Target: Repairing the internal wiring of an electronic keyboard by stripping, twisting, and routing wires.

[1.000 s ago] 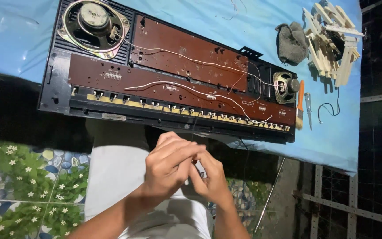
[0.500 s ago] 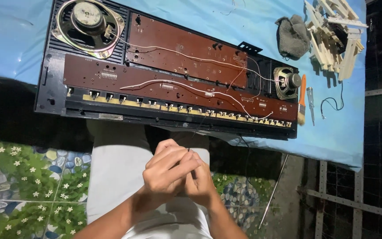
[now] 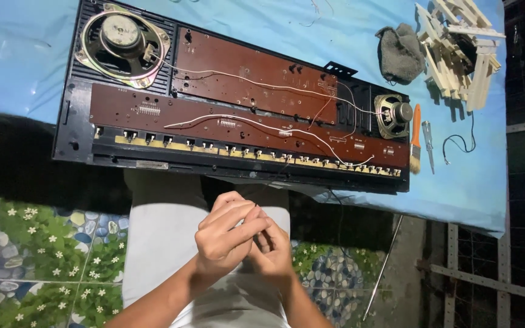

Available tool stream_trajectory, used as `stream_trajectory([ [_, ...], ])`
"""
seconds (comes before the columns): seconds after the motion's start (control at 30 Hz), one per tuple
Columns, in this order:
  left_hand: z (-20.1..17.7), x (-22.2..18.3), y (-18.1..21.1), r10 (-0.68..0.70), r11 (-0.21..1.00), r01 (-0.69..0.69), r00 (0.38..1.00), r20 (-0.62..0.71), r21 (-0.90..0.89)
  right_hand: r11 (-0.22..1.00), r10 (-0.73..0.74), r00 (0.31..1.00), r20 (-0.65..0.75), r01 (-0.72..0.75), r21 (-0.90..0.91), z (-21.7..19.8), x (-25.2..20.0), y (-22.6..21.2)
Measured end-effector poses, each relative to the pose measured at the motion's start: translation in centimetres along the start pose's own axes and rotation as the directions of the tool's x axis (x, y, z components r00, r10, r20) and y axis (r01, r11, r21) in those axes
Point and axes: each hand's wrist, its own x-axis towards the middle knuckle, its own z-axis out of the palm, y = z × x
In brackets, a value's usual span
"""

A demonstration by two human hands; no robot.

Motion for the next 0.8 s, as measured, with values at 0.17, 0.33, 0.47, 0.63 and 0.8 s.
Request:
stream_trajectory([
  [0.17,-0.1,0.6,0.6,-0.038,0.999,0.038,0.999,-0.015,0.004,0.910,-0.236,0.972,-0.007,0.218,-0.353,1.7,1.7,-4.1],
  [0.33,0.2,0.2,0.3,-0.033,0.999,0.035,0.998,-0.055,0.041,0.875,-0.281,0.958,0.049,0.277,-0.398,1.8,2.4,-5.9],
  [0.47,0.3,0.2,0.5,-0.043,0.998,0.045,0.998,-0.045,0.047,0.909,-0.234,0.972,0.010,0.222,-0.351,2.0,2.2,-6.3],
  [0.63,0.6,0.1,0.5,-0.037,0.998,0.039,0.999,-0.039,0.052,0.915,-0.194,0.981,-0.013,0.176,-0.363,0.8,2.4,-5.3],
  [0.8,0.5,-0.4,0.3,-0.057,0.998,0.057,0.998,-0.024,0.028,0.948,-0.071,0.997,0.008,0.070,-0.310,-1.8,2.8,-5.2],
])
